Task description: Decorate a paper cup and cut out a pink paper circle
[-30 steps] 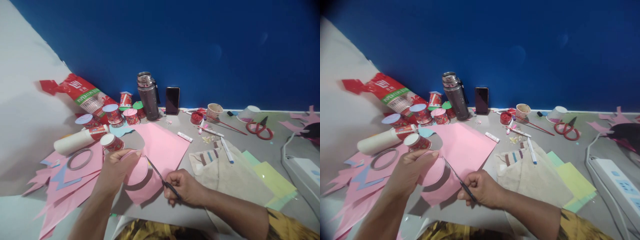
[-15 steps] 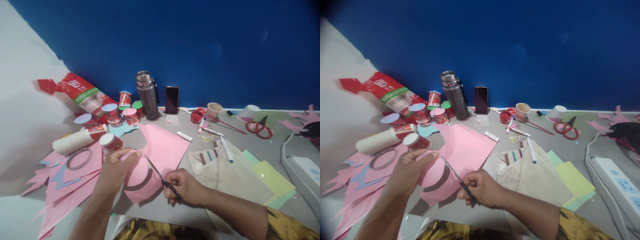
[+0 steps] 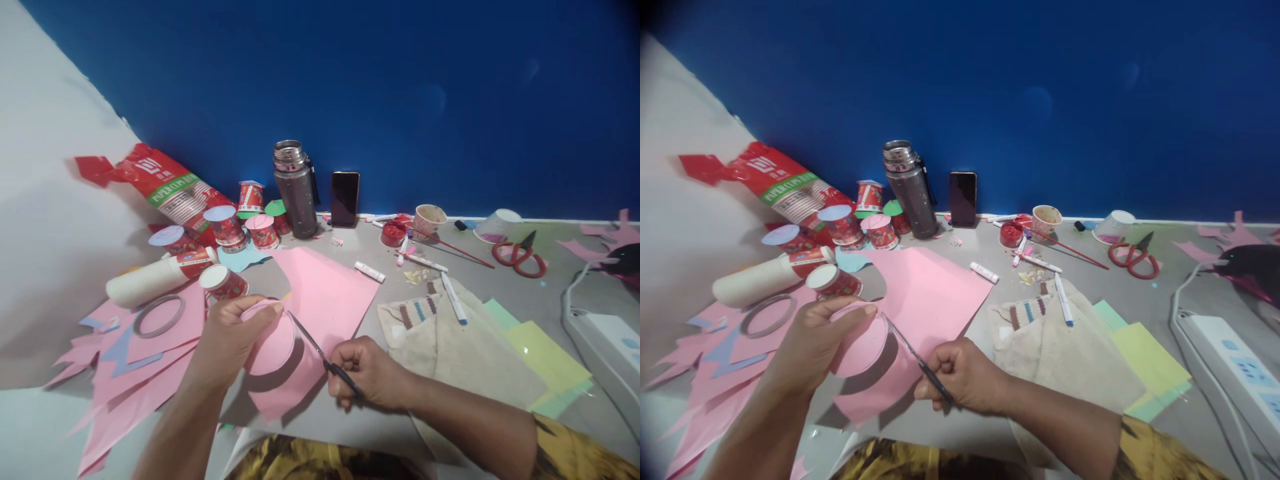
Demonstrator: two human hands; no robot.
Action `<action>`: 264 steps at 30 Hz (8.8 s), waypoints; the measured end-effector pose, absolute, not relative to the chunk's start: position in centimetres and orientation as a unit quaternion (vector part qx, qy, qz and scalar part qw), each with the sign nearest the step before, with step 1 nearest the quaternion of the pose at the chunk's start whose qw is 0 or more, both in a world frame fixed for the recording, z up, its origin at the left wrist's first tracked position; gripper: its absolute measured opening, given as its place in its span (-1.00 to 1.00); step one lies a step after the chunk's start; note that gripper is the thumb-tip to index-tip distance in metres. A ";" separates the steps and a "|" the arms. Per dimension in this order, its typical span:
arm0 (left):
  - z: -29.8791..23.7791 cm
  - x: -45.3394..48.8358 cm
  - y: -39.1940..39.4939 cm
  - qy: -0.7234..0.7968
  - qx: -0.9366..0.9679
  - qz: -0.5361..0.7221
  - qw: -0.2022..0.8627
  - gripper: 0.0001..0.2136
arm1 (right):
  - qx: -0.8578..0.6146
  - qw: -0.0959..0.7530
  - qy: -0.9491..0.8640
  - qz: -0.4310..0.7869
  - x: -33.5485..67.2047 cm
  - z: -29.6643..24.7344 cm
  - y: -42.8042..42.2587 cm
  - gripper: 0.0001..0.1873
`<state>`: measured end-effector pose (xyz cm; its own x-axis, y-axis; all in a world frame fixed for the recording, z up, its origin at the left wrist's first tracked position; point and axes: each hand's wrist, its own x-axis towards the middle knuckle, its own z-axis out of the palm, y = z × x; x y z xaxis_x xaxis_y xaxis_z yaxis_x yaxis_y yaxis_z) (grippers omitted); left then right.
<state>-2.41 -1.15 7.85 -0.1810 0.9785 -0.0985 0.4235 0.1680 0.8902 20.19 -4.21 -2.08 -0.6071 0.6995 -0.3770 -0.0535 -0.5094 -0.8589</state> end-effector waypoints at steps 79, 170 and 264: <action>7.8 -2.4 -1.1 0.615 0.579 0.359 0.397 -0.76 | -0.382 0.242 -0.430 0.782 20.2 -1.5 -4.0 -0.40; 7.7 -3.6 -1.4 0.576 0.602 0.277 0.479 -0.72 | -0.365 0.222 -0.452 0.783 20.6 -1.3 -3.9 -0.45; 4.2 -0.5 3.7 0.491 0.471 0.347 0.646 -0.65 | -0.355 0.310 -0.490 0.734 23.4 -1.6 0.1 -0.27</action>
<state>-0.51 3.69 4.22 0.2769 0.9103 -0.3078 0.0144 0.3164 0.9485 23.42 0.07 -1.59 -0.5565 0.8019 -0.2175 -0.1067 -0.3286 -0.9384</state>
